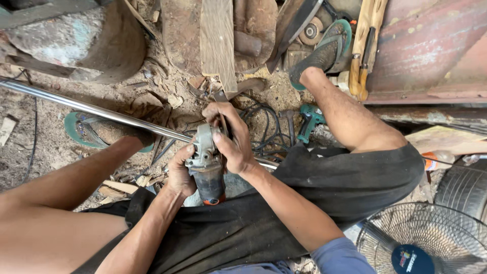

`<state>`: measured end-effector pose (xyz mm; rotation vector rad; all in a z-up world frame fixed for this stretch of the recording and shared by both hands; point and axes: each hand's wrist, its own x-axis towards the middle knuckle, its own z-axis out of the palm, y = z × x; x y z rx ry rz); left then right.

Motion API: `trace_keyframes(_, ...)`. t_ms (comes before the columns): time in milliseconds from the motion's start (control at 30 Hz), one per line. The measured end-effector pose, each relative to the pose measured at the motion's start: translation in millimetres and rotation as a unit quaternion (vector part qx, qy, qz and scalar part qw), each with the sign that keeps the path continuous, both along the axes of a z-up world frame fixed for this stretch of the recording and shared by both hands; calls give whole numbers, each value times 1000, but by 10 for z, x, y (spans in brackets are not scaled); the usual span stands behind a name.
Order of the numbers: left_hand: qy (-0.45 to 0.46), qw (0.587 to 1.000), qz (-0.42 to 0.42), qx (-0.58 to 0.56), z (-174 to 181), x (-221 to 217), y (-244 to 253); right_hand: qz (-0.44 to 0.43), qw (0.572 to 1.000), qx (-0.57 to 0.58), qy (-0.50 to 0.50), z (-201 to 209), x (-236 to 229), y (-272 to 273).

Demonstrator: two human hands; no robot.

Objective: The person shapes a wooden piece using a belt sander, then switches to an angle grinder to smooth the surface. The person holds the wood with both hands, rotates it to sand different edges, and later uses the angle grinder on the flat face.

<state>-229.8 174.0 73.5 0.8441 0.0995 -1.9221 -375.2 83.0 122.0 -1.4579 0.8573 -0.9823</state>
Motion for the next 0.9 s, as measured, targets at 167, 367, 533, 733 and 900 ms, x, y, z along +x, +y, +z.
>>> trace_keyframes(167,74,997,11,26,-198,-23,125,37,980,-176,80,-80,52,-20)
trace_keyframes(367,126,988,21,-87,-314,360,-355,92,988,-70,104,-21,108,-420)
trace_keyframes(533,-205,972,-54,-105,-299,630,-1116,10,958,-54,283,-111,619,-1123)
trace_keyframes(733,-661,694,-37,-282,-493,512,-1661,-86,895,-109,424,-382,1127,-1784)
trace_keyframes(900,-616,779,-97,-65,-717,467,-1954,40,897,-66,434,-690,1183,-2188)
